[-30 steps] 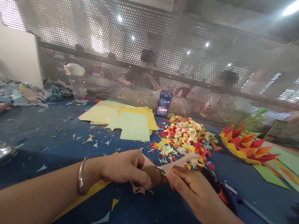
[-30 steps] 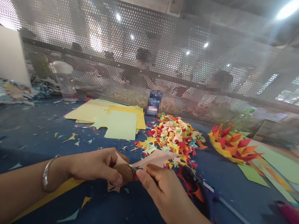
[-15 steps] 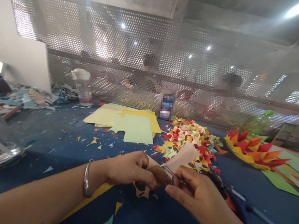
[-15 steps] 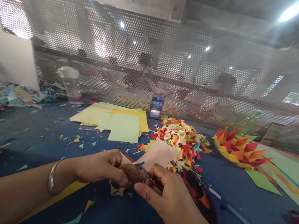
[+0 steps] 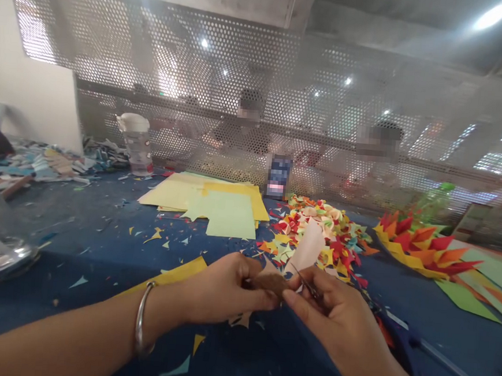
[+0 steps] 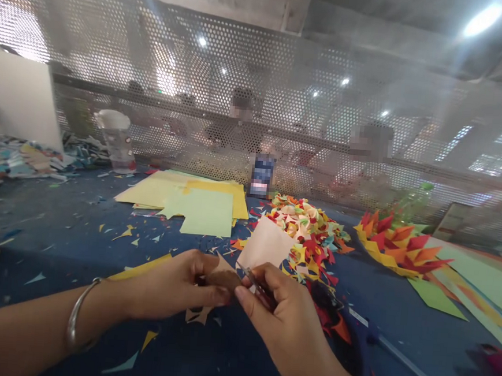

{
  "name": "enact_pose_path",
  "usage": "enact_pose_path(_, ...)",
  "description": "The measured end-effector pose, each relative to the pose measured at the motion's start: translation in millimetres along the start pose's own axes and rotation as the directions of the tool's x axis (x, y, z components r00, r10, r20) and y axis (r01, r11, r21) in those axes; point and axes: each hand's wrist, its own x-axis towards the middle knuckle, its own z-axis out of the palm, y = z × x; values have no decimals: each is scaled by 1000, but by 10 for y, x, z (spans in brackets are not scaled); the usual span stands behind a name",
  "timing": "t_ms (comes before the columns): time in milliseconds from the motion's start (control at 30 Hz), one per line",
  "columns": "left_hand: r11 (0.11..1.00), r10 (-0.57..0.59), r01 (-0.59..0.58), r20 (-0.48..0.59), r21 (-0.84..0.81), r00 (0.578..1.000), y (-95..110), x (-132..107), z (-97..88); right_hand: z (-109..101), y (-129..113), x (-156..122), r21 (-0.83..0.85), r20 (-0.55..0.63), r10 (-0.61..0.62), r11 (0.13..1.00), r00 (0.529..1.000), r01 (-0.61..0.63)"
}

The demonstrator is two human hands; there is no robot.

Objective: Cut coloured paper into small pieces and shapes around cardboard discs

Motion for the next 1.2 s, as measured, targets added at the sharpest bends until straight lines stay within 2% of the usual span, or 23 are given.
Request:
enact_pose_path(67,998,27,-16,-166,66,986,10,-8,45,-4,-2,-1,40,-23,13,999,1000,-12)
enact_pose_path(133,999,51,-50,-232,10,971,11,-3,82,-2,-5,-5,68,-37,16,998,999,-13)
enact_pose_path(233,966,60,-103,-181,-236,982,15,10,122,3,-16,-10,99,-43,-2,995,999,6)
enact_pose_path(300,944,63,-112,-163,-311,985,27,11,131,-4,-27,-12,105,-36,-24,994,999,28)
enact_pose_path(433,950,40,-97,-194,-297,980,39,3,104,-33,-50,-23,48,-31,-64,997,997,66)
enact_pose_path(533,940,29,-90,-185,-330,982,8,9,75,-41,-57,-37,-18,-30,-44,999,999,44)
enact_pose_path(900,917,10,-107,-248,-384,969,-23,48,47,-83,-4,-17,-21,47,3,1000,999,-2)
enact_pose_path(1000,908,30,-123,-230,-401,973,-43,47,61,-91,-6,2,-6,60,24,1000,998,-24)
enact_pose_path(1200,898,48,-94,-116,-431,992,-26,17,102,-80,0,7,39,103,21,999,994,-25)
